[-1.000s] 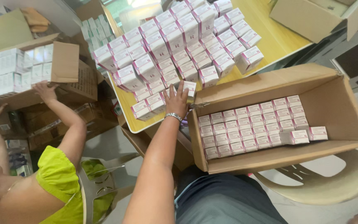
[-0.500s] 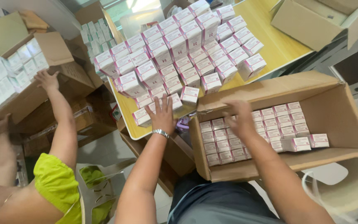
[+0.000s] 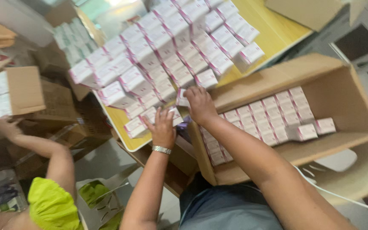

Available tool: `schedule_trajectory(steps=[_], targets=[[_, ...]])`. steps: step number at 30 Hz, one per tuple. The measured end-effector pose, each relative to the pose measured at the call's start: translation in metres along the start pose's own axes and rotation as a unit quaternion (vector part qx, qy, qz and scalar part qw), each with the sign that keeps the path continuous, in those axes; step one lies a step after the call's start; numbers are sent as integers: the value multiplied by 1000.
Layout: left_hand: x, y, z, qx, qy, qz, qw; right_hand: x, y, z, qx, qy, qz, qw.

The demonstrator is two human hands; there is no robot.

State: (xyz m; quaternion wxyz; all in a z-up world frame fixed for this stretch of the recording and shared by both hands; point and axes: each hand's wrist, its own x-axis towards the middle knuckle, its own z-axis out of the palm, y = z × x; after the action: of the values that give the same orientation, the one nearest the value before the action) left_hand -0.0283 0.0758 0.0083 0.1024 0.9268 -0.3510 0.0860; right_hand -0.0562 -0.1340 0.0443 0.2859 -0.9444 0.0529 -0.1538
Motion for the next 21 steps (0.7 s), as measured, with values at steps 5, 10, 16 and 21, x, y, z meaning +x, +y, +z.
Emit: schedule_trajectory(steps=[5,10,16,21], targets=[[-24,46,-58,-226,195,67,952,-44,14,-89,176,144,-5,974],[-7,117,-74,-372,167,62,911,-108,90,-186,174,190,89,962],[42,240,-8,-404,-68,13,912,-181,215,-266,-92,95,193,972],[64,352,112,-394,-150,-59,905,-206,297,-236,-128,-25,264,956]])
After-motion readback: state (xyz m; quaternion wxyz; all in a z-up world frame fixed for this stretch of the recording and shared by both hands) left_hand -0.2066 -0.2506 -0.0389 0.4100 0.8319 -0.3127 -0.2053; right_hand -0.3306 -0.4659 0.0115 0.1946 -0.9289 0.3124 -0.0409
